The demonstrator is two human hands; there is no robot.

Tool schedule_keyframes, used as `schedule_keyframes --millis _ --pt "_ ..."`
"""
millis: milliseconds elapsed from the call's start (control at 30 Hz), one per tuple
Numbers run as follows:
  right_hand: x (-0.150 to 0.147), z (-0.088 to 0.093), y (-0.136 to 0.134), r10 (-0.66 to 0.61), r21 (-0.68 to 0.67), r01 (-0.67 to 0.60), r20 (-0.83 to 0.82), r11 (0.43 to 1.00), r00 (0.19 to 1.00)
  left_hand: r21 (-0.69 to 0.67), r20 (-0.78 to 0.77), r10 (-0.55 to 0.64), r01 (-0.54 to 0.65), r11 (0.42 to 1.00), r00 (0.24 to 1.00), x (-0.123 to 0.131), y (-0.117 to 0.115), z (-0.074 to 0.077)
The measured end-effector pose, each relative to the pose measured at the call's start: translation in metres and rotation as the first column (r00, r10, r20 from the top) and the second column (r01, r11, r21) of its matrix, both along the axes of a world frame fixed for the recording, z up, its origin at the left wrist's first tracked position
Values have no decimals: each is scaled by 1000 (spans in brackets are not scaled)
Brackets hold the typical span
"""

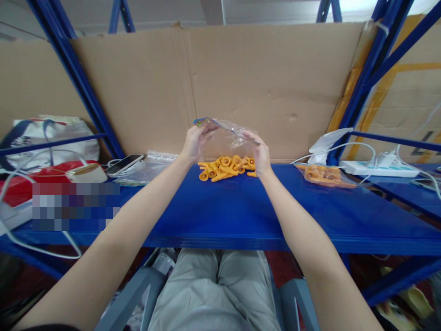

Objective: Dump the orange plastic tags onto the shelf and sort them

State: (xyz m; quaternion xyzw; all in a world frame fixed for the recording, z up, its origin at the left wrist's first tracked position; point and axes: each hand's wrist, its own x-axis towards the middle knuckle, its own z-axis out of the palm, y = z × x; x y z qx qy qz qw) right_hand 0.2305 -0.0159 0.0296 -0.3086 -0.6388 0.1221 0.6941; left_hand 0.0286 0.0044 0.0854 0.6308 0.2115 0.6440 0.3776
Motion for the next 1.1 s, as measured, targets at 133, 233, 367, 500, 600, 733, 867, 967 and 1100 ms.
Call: schedule_keyframes --millis 133,233,367,500,600,733,867,967,1100 --pt "2 6 -8 -1 -69 0 -21 998 1000 61 25 -24 22 998 999 -6 -17 2" --pt "5 8 -9 44 -113 -50 -53 992 998 -10 63 20 -20 1000 998 -13 -16 -4" --pt "3 3 -4 60 -211 -88 -134 974 989 -102 40 51 -47 994 998 -25 -7 -22" --pt "-4 -11 0 135 -466 -157 -79 871 988 -303 19 49 -41 952 999 -34 -2 -47" --pt "-8 -21 -2 238 -616 -155 53 772 970 -475 -26 65 -70 877 998 -38 -2 -61" --pt "-8 -25 -6 326 -684 -142 147 715 934 -530 -72 159 -173 830 985 -40 -2 -69" --pt "-6 -23 -9 388 -707 -191 128 681 913 -482 -68 261 -260 837 963 -41 3 -71" --pt "-4 -23 -9 437 -725 -235 100 647 894 -440 -76 313 -314 841 947 -39 7 -75" --pt "-3 -23 -8 463 -759 -299 3 578 886 -404 -77 358 -358 842 931 -39 6 -79"
